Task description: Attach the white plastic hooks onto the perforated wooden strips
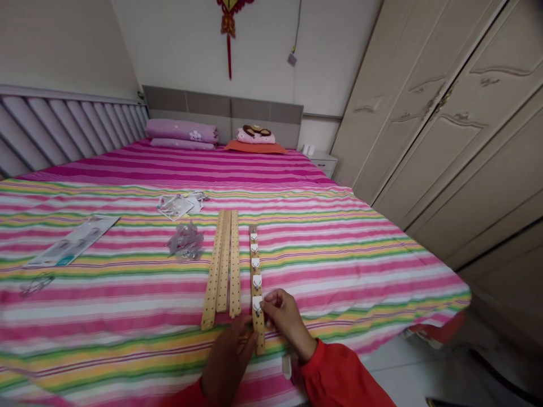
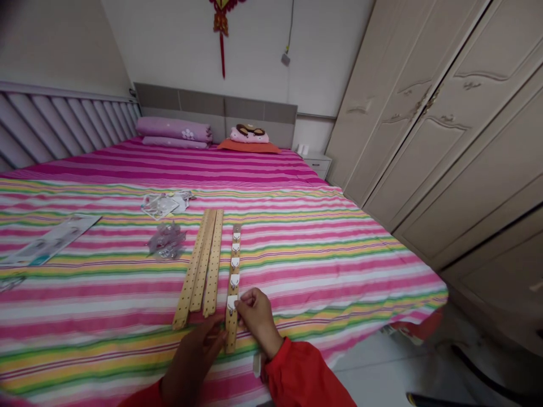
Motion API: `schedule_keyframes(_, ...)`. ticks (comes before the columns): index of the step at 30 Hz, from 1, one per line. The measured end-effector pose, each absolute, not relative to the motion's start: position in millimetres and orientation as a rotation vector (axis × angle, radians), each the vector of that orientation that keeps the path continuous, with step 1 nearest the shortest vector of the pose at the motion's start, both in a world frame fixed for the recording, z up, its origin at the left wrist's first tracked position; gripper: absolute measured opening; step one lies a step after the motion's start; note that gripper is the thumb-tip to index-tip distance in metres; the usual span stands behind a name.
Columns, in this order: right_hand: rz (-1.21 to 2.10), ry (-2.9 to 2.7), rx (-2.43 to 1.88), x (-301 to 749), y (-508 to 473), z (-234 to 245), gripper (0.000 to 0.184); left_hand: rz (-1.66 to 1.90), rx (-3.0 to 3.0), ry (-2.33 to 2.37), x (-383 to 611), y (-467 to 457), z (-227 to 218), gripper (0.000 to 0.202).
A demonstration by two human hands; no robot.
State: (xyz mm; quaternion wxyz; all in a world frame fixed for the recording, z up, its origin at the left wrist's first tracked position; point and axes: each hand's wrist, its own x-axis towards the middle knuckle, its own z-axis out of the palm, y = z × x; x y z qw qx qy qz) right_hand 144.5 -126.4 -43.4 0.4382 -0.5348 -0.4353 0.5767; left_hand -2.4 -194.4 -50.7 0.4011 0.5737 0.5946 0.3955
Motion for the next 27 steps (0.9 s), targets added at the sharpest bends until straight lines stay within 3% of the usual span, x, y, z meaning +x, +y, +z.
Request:
schedule_keyframes(6,1.085,-1.406,-1.197,154,-132,-37,0.011,1.027,1.424,1.447,0,-192,-51,0.038)
schedule_keyframes(12,0.847,-1.671,-1.123,159,-133,-38,0.022,1.032,1.512,1.408,1,-188,-51,0.041)
schedule_keyframes(27,0.901,-1.647,-1.14,157,-122,-38,0.02,1.09,1.133,1.365,11,-194,-51,0.056)
